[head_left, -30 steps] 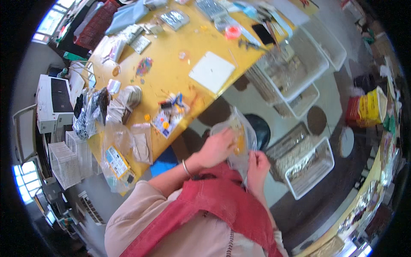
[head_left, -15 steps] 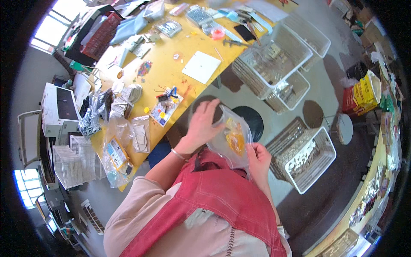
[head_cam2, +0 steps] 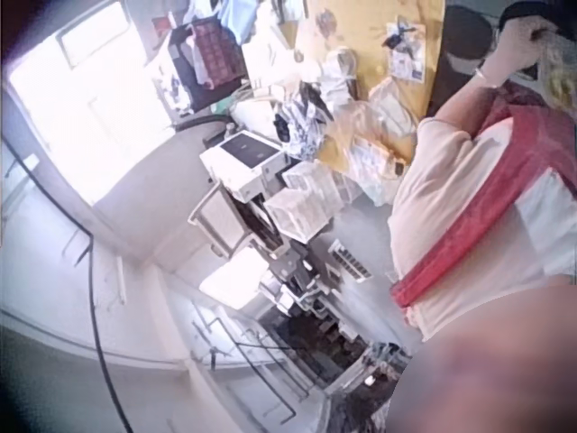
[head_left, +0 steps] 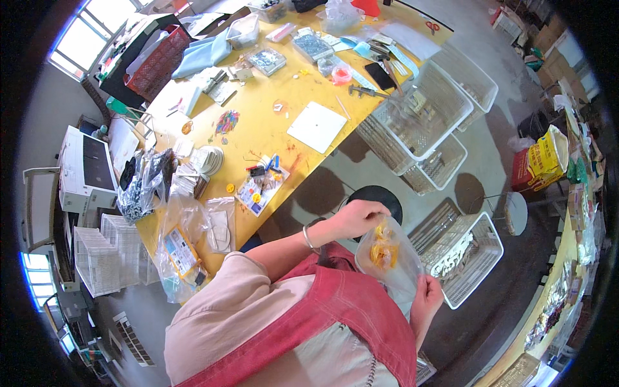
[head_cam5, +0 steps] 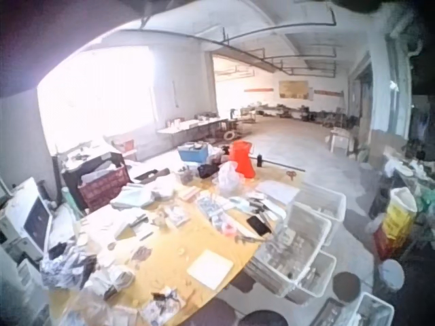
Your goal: The person assembles small electronic components on a cluttered workbench. They handle plastic bags, wires, and small parts, using a soldering iron to connect components on a circuit board. The person moves items around the table and places parts into containers.
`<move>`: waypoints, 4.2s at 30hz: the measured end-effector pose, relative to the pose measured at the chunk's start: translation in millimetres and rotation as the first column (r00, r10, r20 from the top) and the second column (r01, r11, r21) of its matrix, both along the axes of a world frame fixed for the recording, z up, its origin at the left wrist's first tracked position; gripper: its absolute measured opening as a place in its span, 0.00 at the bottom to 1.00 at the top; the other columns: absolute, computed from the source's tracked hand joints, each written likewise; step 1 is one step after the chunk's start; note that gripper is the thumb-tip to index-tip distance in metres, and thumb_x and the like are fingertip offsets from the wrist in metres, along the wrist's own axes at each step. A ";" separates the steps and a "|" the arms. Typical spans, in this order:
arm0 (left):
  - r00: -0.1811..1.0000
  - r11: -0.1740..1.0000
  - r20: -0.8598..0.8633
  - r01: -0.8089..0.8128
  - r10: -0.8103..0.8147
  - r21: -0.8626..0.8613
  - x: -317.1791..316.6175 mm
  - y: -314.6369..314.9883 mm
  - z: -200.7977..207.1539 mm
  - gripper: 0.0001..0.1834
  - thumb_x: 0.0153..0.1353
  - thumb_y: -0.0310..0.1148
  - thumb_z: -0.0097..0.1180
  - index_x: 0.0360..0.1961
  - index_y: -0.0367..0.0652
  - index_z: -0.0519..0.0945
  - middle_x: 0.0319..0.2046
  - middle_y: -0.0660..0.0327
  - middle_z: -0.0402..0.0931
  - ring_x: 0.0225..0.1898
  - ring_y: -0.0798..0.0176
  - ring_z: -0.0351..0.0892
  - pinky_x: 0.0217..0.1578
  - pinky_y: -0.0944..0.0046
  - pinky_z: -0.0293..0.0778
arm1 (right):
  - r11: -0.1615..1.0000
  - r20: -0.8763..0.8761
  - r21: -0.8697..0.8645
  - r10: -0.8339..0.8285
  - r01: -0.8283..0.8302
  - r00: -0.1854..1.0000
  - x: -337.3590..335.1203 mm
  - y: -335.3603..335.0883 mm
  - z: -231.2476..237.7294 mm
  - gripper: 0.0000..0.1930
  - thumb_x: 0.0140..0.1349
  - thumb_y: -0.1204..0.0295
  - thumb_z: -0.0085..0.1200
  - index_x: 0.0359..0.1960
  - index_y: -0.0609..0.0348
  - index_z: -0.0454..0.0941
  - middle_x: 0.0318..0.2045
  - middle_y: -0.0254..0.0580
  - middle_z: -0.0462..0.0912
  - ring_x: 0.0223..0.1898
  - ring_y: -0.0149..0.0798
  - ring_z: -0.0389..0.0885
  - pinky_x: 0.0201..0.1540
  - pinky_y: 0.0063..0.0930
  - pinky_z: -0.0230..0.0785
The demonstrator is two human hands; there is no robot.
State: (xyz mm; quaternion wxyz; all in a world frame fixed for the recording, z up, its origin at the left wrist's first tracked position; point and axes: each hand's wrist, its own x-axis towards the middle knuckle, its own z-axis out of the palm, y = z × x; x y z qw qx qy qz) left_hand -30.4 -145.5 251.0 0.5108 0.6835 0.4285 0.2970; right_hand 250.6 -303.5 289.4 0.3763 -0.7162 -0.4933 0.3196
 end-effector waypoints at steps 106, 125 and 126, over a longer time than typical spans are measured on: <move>0.601 0.179 0.520 0.741 -0.607 -0.647 820.3 -497.3 63.6 0.15 0.68 0.26 0.52 0.54 0.41 0.79 0.26 0.70 0.66 0.21 0.75 0.60 0.21 0.71 0.59 | -0.032 -0.788 -0.203 -0.588 0.979 -0.183 383.1 -632.1 50.3 0.06 0.68 0.73 0.62 0.43 0.61 0.85 0.27 0.35 0.84 0.27 0.26 0.80 0.28 0.20 0.70; 0.941 0.489 0.183 0.308 -0.286 -0.816 761.8 -585.0 -34.9 0.17 0.76 0.27 0.45 0.61 0.36 0.75 0.41 0.55 0.83 0.37 0.61 0.85 0.38 0.59 0.84 | -0.439 -0.853 -0.080 -0.435 0.895 -0.289 786.2 -1130.3 13.0 0.16 0.71 0.47 0.49 0.37 0.42 0.79 0.19 0.24 0.70 0.17 0.29 0.62 0.17 0.25 0.50; 0.946 0.459 0.212 0.307 -0.246 -0.834 756.2 -588.1 -36.2 0.18 0.77 0.28 0.46 0.64 0.37 0.75 0.43 0.53 0.84 0.39 0.60 0.85 0.40 0.57 0.85 | -0.542 -0.841 -0.157 -0.365 0.826 -0.400 793.3 -1134.0 -13.0 0.17 0.71 0.45 0.49 0.38 0.41 0.78 0.19 0.24 0.69 0.17 0.29 0.63 0.17 0.24 0.50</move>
